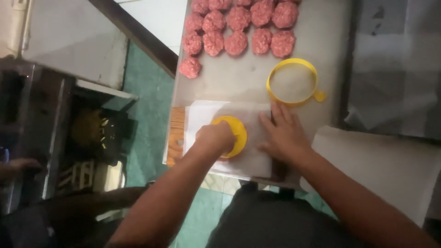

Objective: Flattening portions of ground meat into patties using a mold and parchment paper.

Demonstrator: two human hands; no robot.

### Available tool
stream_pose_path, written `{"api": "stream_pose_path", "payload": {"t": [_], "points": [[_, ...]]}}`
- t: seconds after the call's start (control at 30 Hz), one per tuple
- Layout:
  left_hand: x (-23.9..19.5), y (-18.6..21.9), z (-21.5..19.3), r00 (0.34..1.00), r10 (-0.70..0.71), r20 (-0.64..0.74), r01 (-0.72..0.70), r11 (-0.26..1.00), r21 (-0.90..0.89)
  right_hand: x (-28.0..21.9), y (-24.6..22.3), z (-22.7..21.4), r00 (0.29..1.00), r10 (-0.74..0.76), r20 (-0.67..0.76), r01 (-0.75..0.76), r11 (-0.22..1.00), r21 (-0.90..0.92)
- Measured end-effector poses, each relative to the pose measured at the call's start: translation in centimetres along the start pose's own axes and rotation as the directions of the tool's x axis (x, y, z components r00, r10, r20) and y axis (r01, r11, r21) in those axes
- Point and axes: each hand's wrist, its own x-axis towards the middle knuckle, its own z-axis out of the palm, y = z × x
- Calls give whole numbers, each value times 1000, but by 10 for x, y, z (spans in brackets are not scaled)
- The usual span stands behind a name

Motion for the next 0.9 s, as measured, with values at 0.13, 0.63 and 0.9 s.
{"api": "stream_pose_path", "payload": {"t": [0.13, 0.63, 0.9], "points": [[-15, -19, -3, 989, 126, -83, -127, 992, -1, 1, 4, 4, 999, -19, -45, 19, 1000, -8], [-28, -40, 3, 984, 130, -121, -142, 985, -100, 2, 6, 15, 990, -55, -132, 49, 998, -49], [-26, -46, 32, 967, 177, -185, -175, 984, 28, -3, -1, 1, 999, -24, -34, 24, 1000, -12]]}}
